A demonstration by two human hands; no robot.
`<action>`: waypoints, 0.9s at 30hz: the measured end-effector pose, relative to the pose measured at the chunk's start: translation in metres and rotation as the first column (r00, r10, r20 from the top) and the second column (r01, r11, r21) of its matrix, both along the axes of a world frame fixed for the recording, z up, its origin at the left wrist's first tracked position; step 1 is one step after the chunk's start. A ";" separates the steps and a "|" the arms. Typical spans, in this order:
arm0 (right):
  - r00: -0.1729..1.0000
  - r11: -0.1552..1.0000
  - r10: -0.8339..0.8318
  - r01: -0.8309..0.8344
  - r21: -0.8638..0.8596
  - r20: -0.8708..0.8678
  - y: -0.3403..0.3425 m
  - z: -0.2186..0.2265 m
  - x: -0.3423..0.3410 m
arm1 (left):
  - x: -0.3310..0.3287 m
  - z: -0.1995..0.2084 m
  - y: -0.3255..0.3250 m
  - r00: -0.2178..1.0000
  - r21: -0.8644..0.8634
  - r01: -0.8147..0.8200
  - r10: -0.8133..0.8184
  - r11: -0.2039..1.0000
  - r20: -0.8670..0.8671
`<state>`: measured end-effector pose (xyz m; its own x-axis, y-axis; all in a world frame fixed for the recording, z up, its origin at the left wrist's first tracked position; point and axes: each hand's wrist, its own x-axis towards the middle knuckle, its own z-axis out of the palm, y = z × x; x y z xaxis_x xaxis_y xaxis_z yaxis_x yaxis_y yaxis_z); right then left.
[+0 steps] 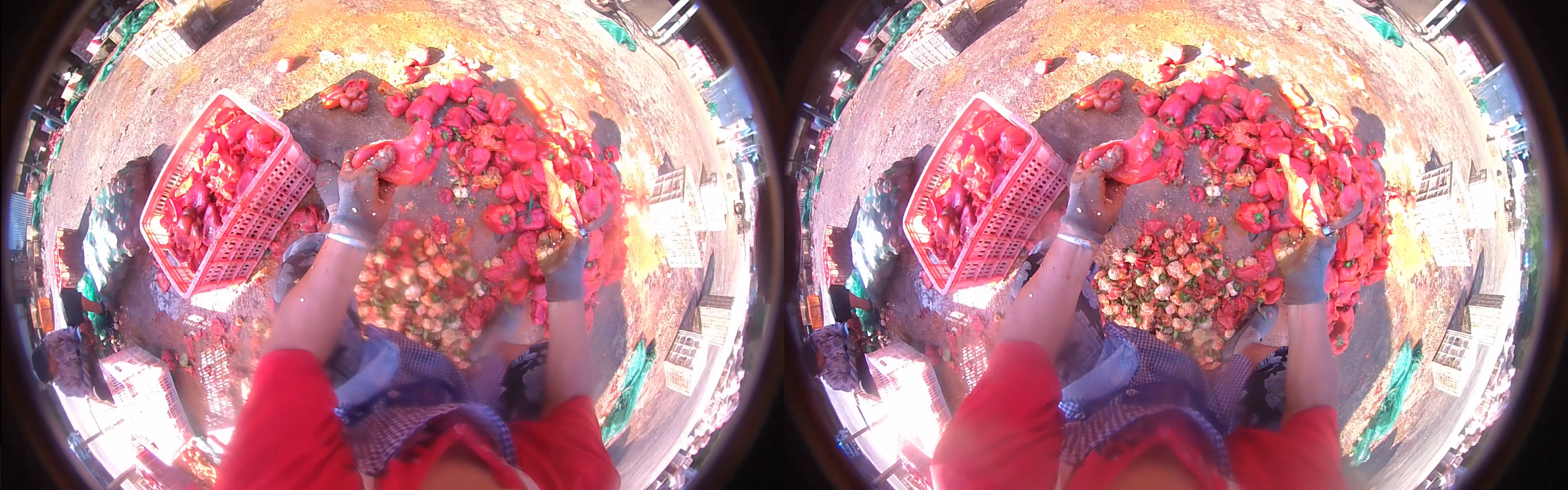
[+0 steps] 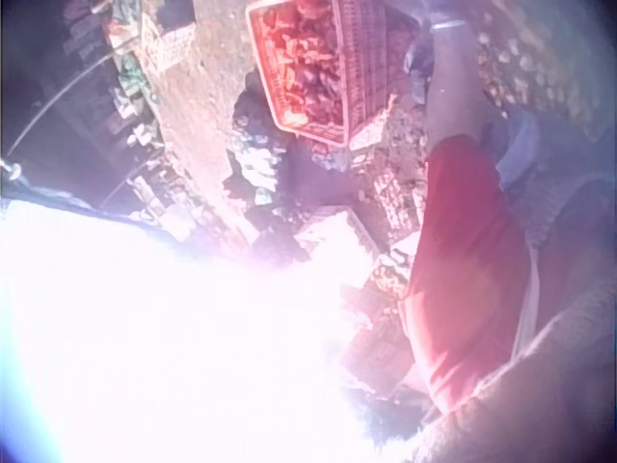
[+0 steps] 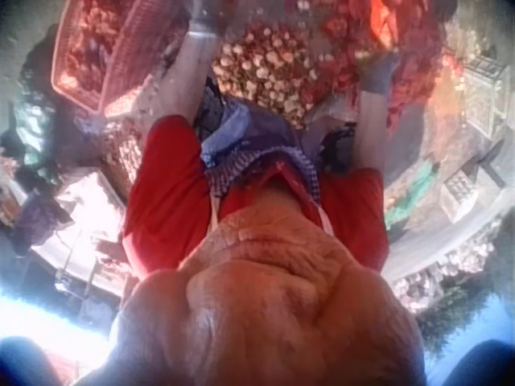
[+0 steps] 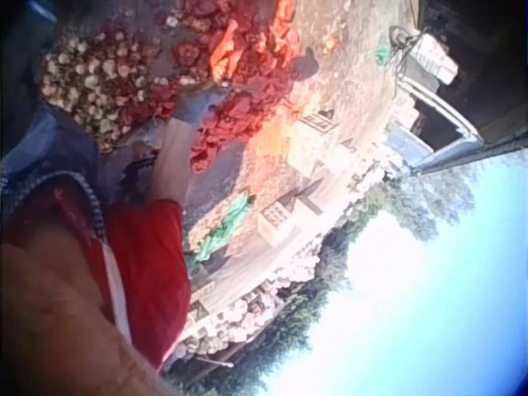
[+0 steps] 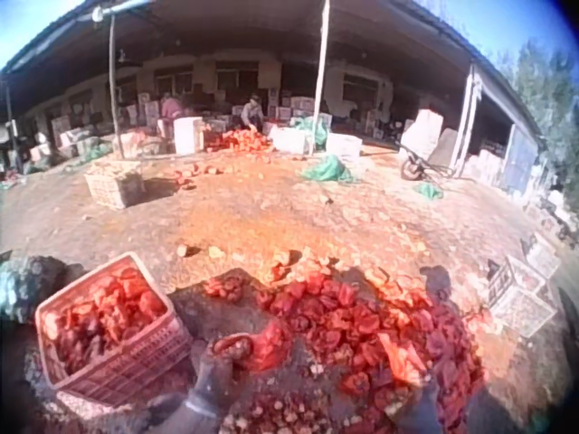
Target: The person processes red peppers by hand, using a small knife to cut off the stems and cores before tossing the pieces into a crate or onto a pile.
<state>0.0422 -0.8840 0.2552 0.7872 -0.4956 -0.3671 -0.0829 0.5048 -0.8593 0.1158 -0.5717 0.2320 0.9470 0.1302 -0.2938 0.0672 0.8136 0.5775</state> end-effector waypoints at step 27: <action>0.552 0.504 0.834 -0.778 -0.375 -0.023 0.083 0.024 0.004 | -0.037 0.009 -0.050 0.870 0.129 0.479 -0.489 0.868 0.061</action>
